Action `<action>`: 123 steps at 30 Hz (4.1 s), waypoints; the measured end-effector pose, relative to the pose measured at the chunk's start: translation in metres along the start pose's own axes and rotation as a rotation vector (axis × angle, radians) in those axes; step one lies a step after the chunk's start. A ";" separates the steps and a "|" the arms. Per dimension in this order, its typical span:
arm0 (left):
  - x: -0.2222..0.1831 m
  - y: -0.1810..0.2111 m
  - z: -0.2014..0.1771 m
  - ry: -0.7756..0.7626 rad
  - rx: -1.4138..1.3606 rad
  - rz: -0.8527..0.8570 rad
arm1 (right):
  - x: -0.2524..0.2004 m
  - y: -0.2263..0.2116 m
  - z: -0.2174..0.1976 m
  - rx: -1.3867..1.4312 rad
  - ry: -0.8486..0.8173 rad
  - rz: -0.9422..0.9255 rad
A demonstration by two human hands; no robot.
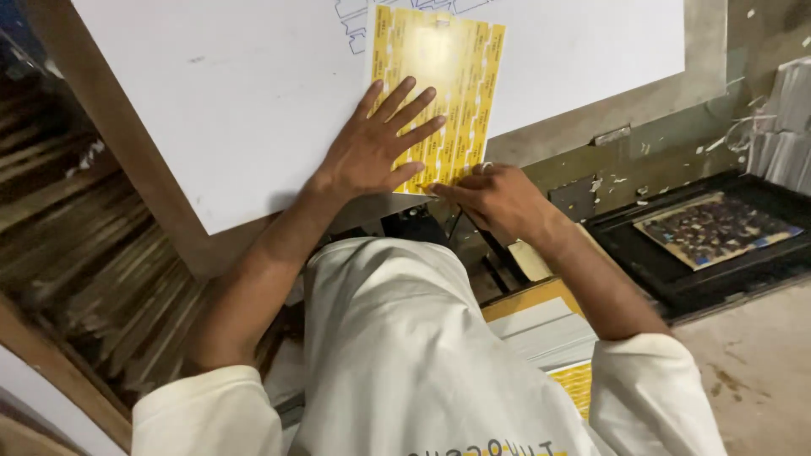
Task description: Aligning, marking, and trimming product labels on a work surface.
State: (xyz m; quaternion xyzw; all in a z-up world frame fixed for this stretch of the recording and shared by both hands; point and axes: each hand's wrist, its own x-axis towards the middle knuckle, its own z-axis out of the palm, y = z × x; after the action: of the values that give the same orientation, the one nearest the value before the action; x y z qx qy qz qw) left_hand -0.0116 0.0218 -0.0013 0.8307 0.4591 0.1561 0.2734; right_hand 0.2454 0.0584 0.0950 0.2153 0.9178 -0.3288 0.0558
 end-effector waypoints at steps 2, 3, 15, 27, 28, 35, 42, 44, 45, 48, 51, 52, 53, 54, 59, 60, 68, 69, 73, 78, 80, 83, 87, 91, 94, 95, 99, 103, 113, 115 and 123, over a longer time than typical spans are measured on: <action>0.001 -0.002 0.000 0.026 -0.027 -0.011 | 0.007 0.002 -0.008 0.034 -0.049 -0.031; 0.001 -0.002 0.000 0.021 -0.025 -0.006 | 0.009 0.002 -0.011 0.060 -0.035 -0.072; 0.000 0.008 -0.003 0.012 0.074 -0.006 | -0.008 0.012 -0.003 -0.123 -0.142 -0.054; -0.001 0.011 0.001 -0.021 0.086 -0.031 | -0.021 0.030 0.007 -0.144 -0.125 -0.080; 0.001 0.009 0.000 -0.046 0.072 -0.057 | -0.021 0.034 0.009 -0.147 -0.072 -0.123; 0.001 0.005 0.000 -0.011 0.084 -0.007 | -0.024 0.024 0.004 -0.143 -0.133 0.000; 0.001 0.006 -0.004 -0.008 0.066 -0.014 | -0.031 -0.004 0.005 -0.140 0.041 0.066; 0.002 0.004 -0.004 -0.022 0.063 -0.019 | -0.033 -0.014 0.012 -0.143 0.100 0.101; 0.001 0.004 -0.001 -0.022 0.048 -0.003 | -0.035 -0.019 0.019 -0.131 0.073 0.119; -0.006 0.005 0.004 -0.005 0.004 0.046 | -0.047 -0.045 0.020 -0.077 0.069 0.127; -0.006 -0.003 -0.009 -0.010 0.083 0.114 | -0.064 -0.048 0.033 -0.035 0.129 0.179; -0.005 -0.002 -0.011 -0.040 0.159 0.156 | -0.076 -0.047 0.043 -0.023 0.147 0.270; -0.002 0.000 -0.018 -0.042 0.159 0.185 | -0.080 -0.054 0.049 -0.029 0.162 0.293; 0.002 0.004 -0.024 -0.145 0.218 0.171 | -0.085 -0.060 0.055 -0.043 0.140 0.378; -0.008 -0.004 0.003 -0.168 0.386 0.124 | -0.089 -0.085 0.081 0.061 0.331 0.458; -0.011 0.001 -0.001 -0.100 0.132 0.139 | -0.089 -0.088 0.084 0.082 0.357 0.461; -0.005 0.018 -0.009 -0.138 -0.021 0.197 | -0.088 -0.066 0.058 0.132 0.404 0.442; -0.005 0.020 -0.007 -0.115 0.035 0.197 | -0.087 -0.057 0.057 0.068 0.443 0.431; -0.022 0.030 0.010 0.127 -0.114 0.042 | -0.078 -0.042 0.024 -0.013 0.417 0.407; -0.034 0.063 0.021 0.276 -0.105 -0.183 | -0.070 0.003 0.016 -0.053 0.295 0.239; -0.033 0.065 0.026 0.295 -0.096 -0.217 | -0.061 0.019 0.012 -0.050 0.288 0.168; -0.029 0.065 0.031 0.321 -0.060 -0.249 | -0.048 0.037 0.003 -0.051 0.210 0.067; -0.025 0.067 0.028 0.306 -0.069 -0.305 | -0.032 0.048 -0.014 0.036 0.096 0.012; -0.024 0.067 0.021 0.296 -0.064 -0.312 | -0.029 0.061 -0.012 0.065 0.042 -0.093; -0.024 0.068 0.021 0.274 -0.068 -0.340 | -0.026 0.063 -0.011 0.048 0.015 -0.081; -0.025 0.069 0.021 0.275 -0.071 -0.343 | -0.026 0.062 -0.011 0.048 0.011 -0.082; -0.023 0.067 0.022 0.286 -0.077 -0.347 | -0.025 0.068 -0.008 -0.010 -0.012 -0.091; -0.023 0.068 0.018 0.273 -0.080 -0.342 | -0.023 0.067 -0.008 -0.157 -0.099 -0.154; -0.025 0.064 0.025 0.313 -0.094 -0.325 | -0.024 0.055 -0.027 -0.290 -0.255 -0.099; -0.026 0.065 0.023 0.298 -0.081 -0.313 | -0.030 0.054 -0.022 -0.280 -0.178 -0.066; -0.025 0.064 0.027 0.288 0.033 -0.238 | -0.042 -0.023 0.024 -0.118 0.029 0.463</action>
State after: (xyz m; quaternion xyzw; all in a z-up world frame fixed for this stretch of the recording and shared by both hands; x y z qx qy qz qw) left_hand 0.0324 -0.0350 0.0151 0.7439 0.5912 0.2323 0.2075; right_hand 0.2730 0.0125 0.1000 0.4210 0.8623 -0.2500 0.1291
